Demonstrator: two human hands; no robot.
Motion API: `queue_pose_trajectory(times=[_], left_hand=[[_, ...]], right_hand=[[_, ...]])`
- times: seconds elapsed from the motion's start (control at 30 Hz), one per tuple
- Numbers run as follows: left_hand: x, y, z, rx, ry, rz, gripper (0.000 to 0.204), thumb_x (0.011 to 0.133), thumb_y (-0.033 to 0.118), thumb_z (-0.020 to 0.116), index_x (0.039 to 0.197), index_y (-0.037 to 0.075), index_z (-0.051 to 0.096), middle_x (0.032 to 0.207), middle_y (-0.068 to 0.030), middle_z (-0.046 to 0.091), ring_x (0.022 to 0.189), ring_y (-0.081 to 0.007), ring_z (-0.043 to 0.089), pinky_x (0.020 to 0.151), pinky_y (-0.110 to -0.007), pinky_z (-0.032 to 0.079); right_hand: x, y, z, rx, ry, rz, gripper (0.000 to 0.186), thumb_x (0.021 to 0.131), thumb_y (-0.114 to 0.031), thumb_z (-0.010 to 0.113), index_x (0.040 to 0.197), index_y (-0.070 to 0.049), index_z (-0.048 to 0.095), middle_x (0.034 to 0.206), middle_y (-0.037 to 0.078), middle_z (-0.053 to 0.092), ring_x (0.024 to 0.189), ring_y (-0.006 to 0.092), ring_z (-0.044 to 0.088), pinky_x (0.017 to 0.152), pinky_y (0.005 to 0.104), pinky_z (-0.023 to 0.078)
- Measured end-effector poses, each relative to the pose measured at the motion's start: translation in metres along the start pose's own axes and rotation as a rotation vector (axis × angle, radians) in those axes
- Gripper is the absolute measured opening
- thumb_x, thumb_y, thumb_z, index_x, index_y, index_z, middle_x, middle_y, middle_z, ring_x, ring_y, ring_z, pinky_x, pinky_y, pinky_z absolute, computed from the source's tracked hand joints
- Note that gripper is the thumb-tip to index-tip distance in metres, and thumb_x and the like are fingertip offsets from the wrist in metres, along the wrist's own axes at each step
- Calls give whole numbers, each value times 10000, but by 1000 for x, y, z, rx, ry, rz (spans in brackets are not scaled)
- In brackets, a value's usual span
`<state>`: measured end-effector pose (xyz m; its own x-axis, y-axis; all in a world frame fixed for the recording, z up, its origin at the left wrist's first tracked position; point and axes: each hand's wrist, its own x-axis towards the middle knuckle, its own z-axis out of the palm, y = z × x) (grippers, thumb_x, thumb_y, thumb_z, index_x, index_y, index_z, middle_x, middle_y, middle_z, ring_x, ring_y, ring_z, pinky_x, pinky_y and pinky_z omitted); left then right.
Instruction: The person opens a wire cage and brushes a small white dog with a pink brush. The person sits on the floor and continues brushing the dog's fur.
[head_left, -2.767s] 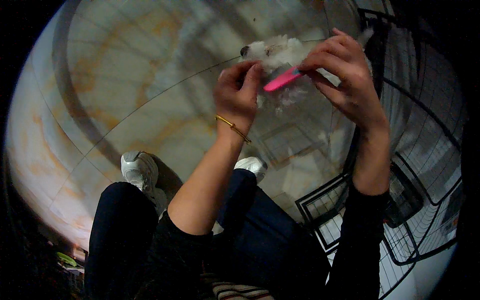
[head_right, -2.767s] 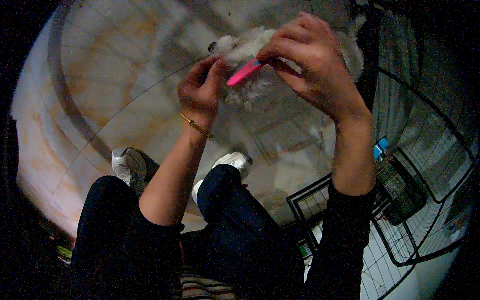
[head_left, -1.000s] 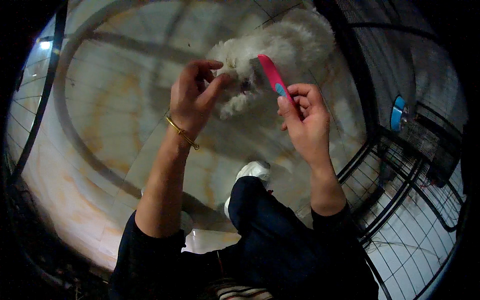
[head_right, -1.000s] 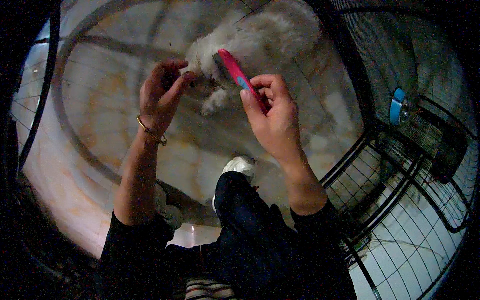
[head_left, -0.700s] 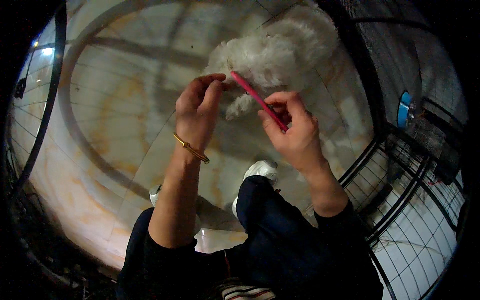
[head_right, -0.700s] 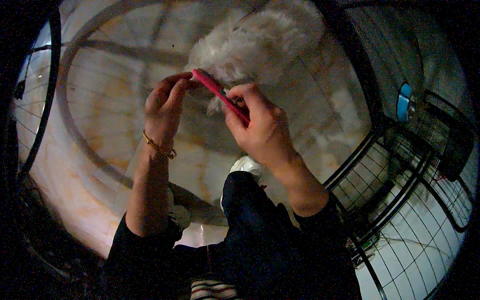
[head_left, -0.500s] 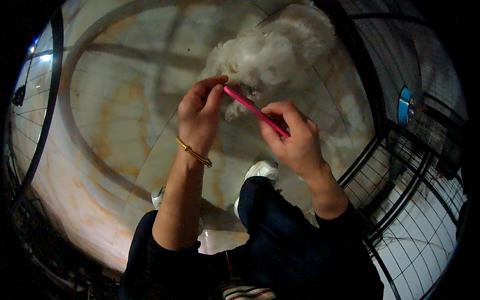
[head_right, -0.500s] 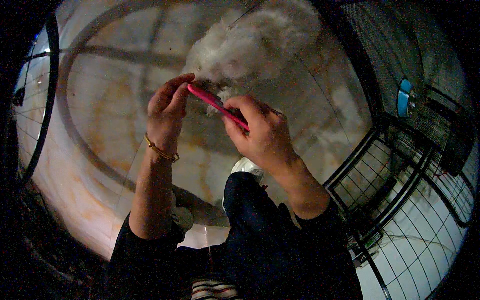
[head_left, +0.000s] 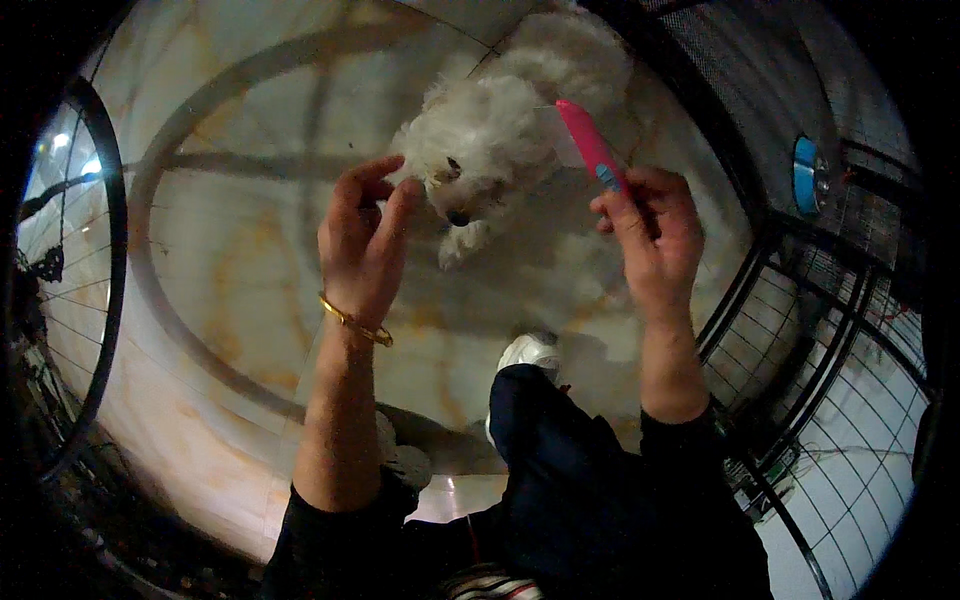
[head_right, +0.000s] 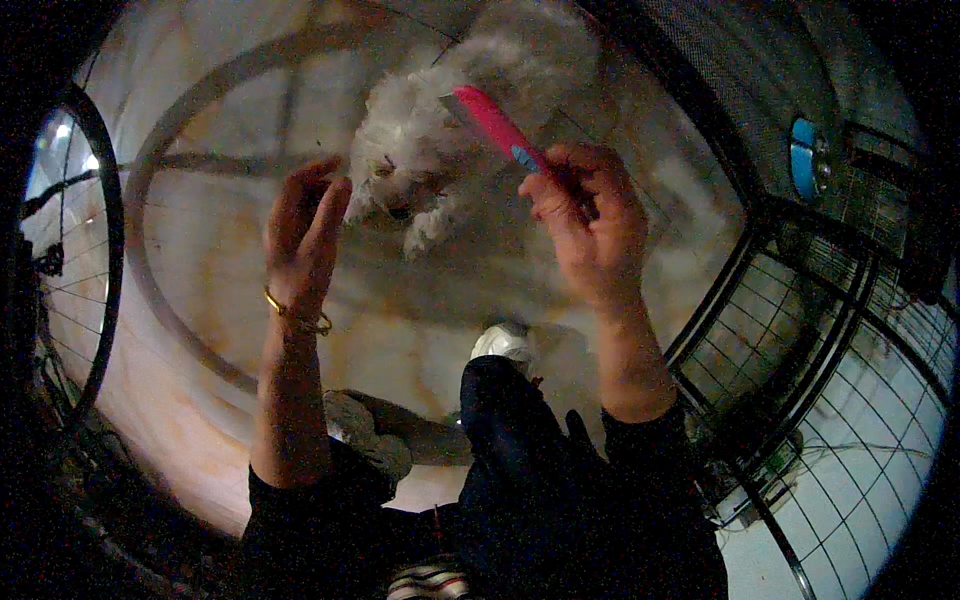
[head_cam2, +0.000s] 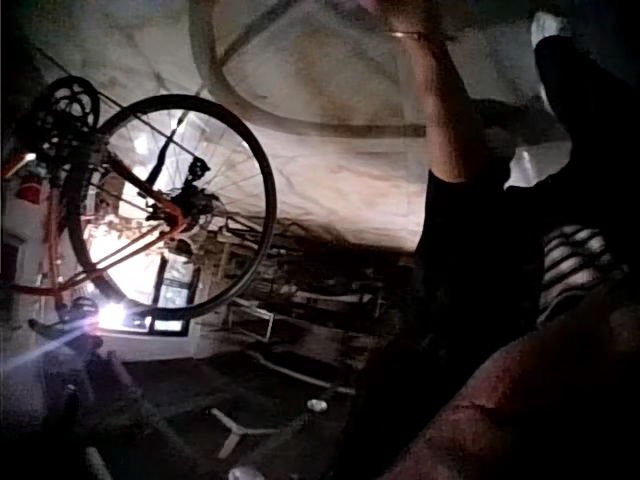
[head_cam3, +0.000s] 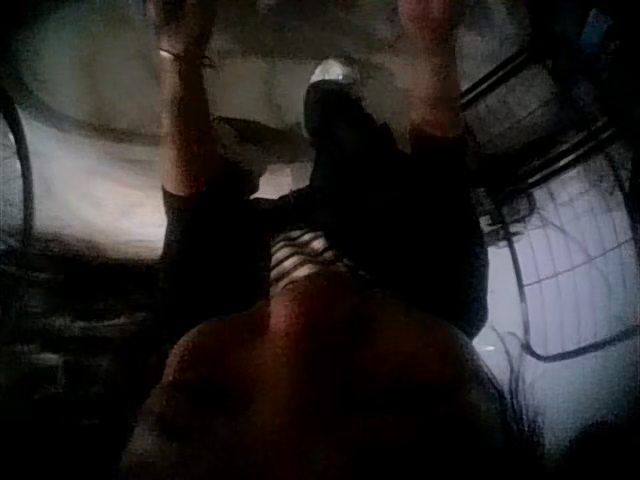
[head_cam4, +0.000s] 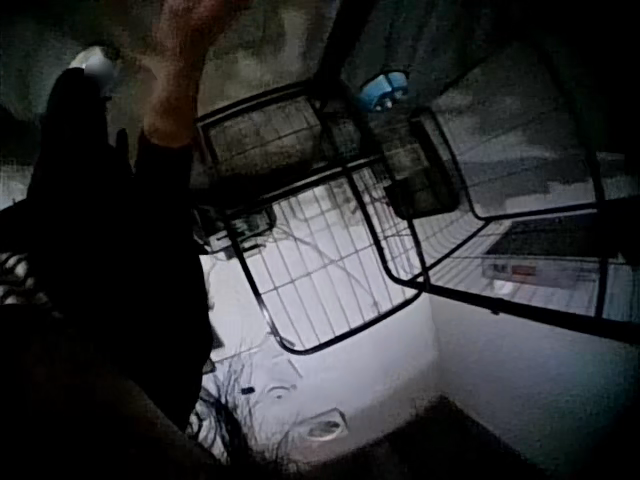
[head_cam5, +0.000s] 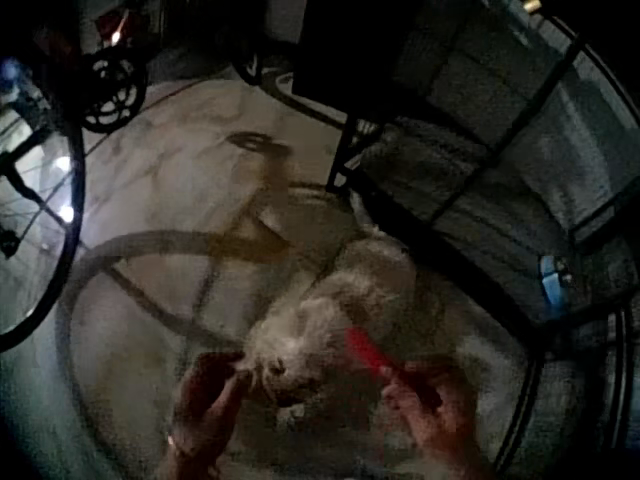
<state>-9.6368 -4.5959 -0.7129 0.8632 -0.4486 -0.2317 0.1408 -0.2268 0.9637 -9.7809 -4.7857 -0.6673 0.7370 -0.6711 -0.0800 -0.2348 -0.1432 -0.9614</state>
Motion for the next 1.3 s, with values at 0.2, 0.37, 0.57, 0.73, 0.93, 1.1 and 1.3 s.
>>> queue_pose_trajectory(times=[0.2,0.37,0.57,0.73,0.93,1.1,1.3], left_hand=[[42,25,-12,354,-343,209,579,662,181,770,1181,99,528,839,-23,496,735,-140,460,698,-258,418],[40,9,-6,533,-366,347,817,556,266,829,1264,116,450,962,-88,510,924,-237,469,834,-357,408],[39,-7,14,539,-247,289,827,511,247,844,1222,75,459,1042,-137,513,1023,-304,468,880,-384,409],[36,-19,13,617,-206,364,812,521,169,826,1219,17,439,1019,-132,503,917,-276,493,830,-363,425],[27,-19,10,614,-217,287,837,473,226,850,1196,55,466,1047,-141,502,1014,-330,441,876,-410,396],[24,-23,7,579,-201,248,836,466,232,851,1198,79,477,1052,-134,500,1018,-325,435,890,-404,388],[22,-24,4,610,-202,255,808,467,169,828,1187,64,478,1044,-127,502,1014,-315,440,879,-396,393]], right_hand=[[3,-3,1,-71,-182,-4,184,814,-119,660,974,-74,580,762,9,613,659,66,555,588,213,455],[8,0,10,-258,-204,-90,194,807,-123,666,975,-84,577,744,16,610,653,70,559,580,226,457],[5,8,19,-212,-246,-28,183,806,-114,662,966,-86,578,740,16,607,629,83,549,572,236,457],[0,5,21,-225,-300,-42,176,793,-91,666,949,-88,586,736,14,606,626,87,551,567,243,458],[-5,-3,11,-321,-492,-182,173,771,-74,676,928,-70,603,807,53,636,703,133,612,611,269,487],[-8,-9,12,-290,-361,-196,193,765,-92,686,939,-73,605,796,64,636,695,165,628,619,279,498],[-2,2,23,-289,-316,-77,199,761,-107,693,937,-79,604,801,69,640,703,168,633,619,281,497]])
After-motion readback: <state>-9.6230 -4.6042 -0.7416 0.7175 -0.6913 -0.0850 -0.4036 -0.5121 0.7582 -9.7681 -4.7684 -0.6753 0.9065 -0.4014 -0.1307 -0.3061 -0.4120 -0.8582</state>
